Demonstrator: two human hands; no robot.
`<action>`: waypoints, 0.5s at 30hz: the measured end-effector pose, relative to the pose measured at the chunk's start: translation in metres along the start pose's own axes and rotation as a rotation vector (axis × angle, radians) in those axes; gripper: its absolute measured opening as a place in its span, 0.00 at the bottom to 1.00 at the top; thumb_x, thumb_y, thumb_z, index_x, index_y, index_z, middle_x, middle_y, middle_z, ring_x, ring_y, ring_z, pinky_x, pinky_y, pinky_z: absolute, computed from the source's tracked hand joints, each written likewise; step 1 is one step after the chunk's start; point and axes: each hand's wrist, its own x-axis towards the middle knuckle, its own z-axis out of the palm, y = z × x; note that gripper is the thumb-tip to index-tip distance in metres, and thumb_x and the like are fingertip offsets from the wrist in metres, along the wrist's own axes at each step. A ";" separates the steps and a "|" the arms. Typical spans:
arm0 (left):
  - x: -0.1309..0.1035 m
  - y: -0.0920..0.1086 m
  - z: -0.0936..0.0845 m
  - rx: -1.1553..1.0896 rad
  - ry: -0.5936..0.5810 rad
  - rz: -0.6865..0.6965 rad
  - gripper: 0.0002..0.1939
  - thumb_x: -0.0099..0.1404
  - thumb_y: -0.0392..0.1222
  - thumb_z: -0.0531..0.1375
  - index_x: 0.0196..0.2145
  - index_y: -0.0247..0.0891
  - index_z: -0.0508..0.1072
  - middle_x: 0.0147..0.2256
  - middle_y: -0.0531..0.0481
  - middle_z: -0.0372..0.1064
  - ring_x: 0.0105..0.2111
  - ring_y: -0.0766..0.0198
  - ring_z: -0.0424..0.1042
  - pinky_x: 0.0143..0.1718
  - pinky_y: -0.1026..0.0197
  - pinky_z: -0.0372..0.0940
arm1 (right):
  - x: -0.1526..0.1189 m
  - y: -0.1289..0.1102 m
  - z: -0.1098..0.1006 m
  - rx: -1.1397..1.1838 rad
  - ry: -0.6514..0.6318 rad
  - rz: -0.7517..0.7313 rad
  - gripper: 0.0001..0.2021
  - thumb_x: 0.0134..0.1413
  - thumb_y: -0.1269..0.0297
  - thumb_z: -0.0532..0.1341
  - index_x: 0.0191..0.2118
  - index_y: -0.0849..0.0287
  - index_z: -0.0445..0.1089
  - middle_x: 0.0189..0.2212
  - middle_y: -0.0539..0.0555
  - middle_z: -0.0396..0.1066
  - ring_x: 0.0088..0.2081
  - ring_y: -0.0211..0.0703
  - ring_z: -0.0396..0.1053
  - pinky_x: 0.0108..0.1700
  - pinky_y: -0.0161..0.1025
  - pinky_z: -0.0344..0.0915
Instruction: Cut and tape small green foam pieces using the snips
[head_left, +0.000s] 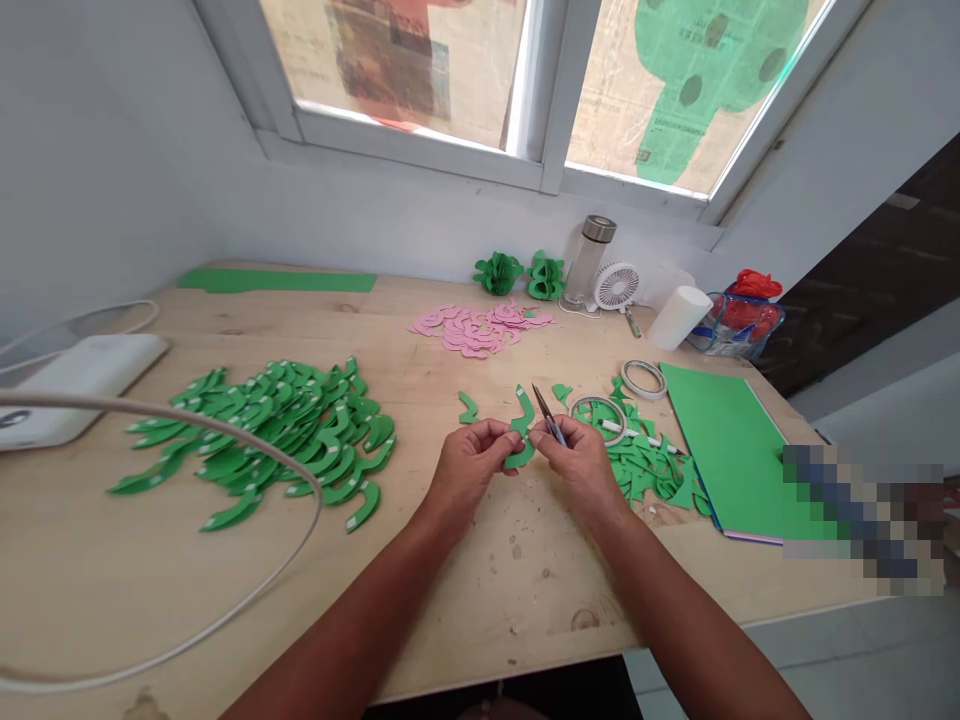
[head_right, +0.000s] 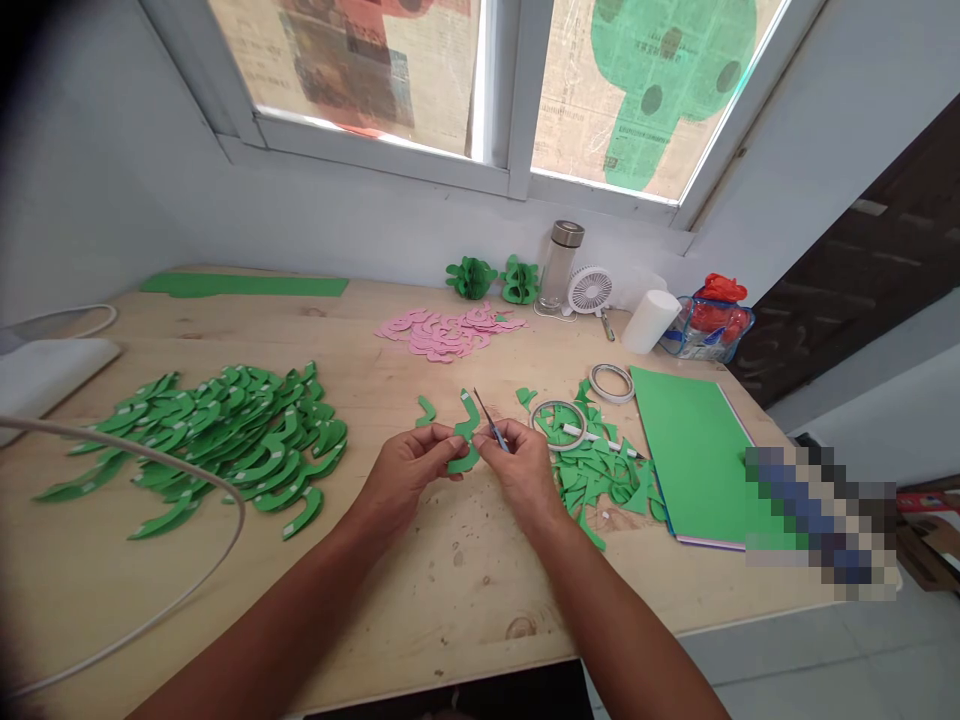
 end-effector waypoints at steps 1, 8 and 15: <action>0.000 0.000 0.000 -0.004 -0.003 -0.002 0.09 0.47 0.42 0.64 0.22 0.34 0.72 0.22 0.50 0.69 0.23 0.67 0.66 0.23 0.65 0.65 | 0.000 0.000 0.000 0.001 0.000 0.000 0.09 0.42 0.60 0.63 0.25 0.60 0.67 0.19 0.44 0.59 0.21 0.31 0.51 0.24 0.32 0.46; 0.001 0.000 0.000 0.011 -0.028 -0.001 0.08 0.48 0.42 0.63 0.21 0.34 0.71 0.21 0.51 0.69 0.23 0.68 0.66 0.24 0.65 0.64 | 0.001 0.002 0.001 0.015 0.009 0.010 0.08 0.41 0.61 0.63 0.25 0.60 0.67 0.18 0.44 0.59 0.20 0.31 0.51 0.23 0.32 0.46; 0.001 0.000 0.000 0.020 -0.038 -0.008 0.10 0.48 0.44 0.63 0.22 0.34 0.71 0.22 0.51 0.69 0.23 0.67 0.66 0.24 0.65 0.64 | -0.001 0.001 0.003 0.015 0.027 -0.008 0.08 0.42 0.61 0.63 0.24 0.61 0.66 0.19 0.44 0.60 0.21 0.31 0.52 0.24 0.31 0.48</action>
